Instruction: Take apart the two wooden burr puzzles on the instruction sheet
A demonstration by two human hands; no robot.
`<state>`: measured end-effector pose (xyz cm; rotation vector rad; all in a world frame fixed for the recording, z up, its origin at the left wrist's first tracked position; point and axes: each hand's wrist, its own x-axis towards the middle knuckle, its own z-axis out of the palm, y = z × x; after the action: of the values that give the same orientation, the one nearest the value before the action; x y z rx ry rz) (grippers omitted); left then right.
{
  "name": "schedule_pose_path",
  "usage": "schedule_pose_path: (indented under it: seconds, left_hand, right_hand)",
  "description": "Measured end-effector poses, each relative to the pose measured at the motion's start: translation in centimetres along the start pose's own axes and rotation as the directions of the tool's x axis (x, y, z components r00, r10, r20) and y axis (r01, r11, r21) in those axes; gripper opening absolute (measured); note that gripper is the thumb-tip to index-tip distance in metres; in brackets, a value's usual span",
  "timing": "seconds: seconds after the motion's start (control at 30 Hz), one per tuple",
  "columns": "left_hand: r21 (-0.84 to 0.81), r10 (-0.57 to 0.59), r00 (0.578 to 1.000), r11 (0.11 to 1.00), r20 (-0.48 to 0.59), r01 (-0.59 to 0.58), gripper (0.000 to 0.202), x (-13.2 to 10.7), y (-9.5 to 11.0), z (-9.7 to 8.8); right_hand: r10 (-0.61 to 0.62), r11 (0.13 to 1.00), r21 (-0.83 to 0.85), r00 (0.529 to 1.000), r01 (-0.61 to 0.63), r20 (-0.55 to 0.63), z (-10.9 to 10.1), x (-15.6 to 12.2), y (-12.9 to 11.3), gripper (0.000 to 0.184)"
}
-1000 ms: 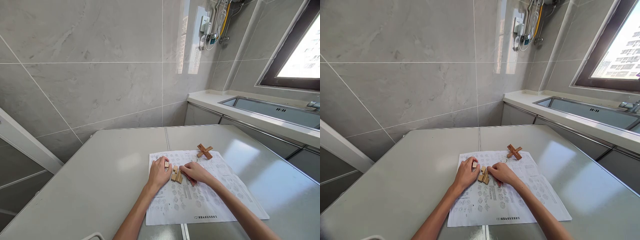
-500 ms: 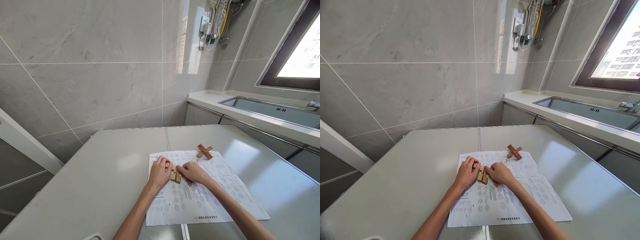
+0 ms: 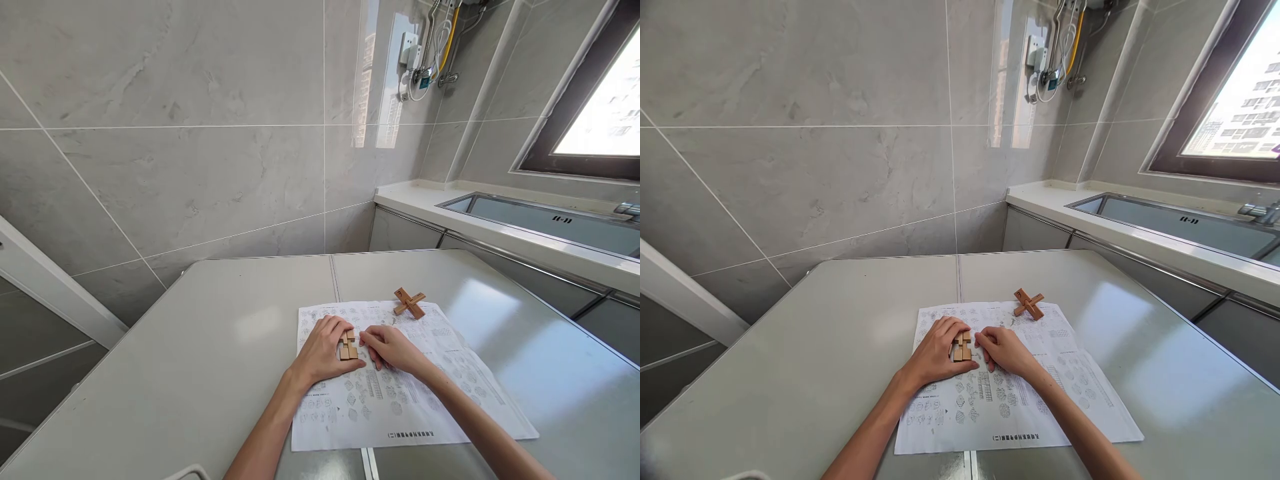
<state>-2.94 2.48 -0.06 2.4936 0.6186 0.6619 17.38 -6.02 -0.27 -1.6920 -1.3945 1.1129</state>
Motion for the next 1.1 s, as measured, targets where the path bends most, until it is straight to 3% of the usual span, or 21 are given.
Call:
schedule_pose_path:
  seconds: [0.2,0.47,0.67,0.87,1.1]
  left_hand:
    - [0.097,-0.099,0.987,0.989,-0.123,0.111,0.054,0.3,-1.7,-0.3]
    - [0.171,-0.243,0.919,0.937,-0.309,0.305,0.049,0.1,-4.4,-1.2]
    - [0.192,-0.217,0.913,0.936,-0.345,0.295,0.058,0.0,-3.6,-1.0]
    - [0.203,-0.076,0.96,0.97,-0.268,0.133,0.035,0.2,-0.3,-0.1]
    - [0.2,0.064,0.988,0.979,-0.142,-0.035,0.025,0.4,2.1,0.6]
  right_hand:
    - [-0.063,0.995,0.077,0.995,0.069,-0.072,0.2,-0.7,1.1,0.044]
    - [-0.104,0.977,0.169,0.983,0.129,-0.15,0.5,-1.4,1.4,0.038]
    - [-0.067,0.922,0.372,0.991,0.106,-0.117,-0.7,-1.5,1.5,0.042]
    - [0.043,0.724,0.687,0.99,0.06,-0.131,-3.3,-0.6,2.6,0.042]
    - [0.031,0.434,0.894,0.99,0.113,-0.139,-5.2,1.1,4.2,0.039]
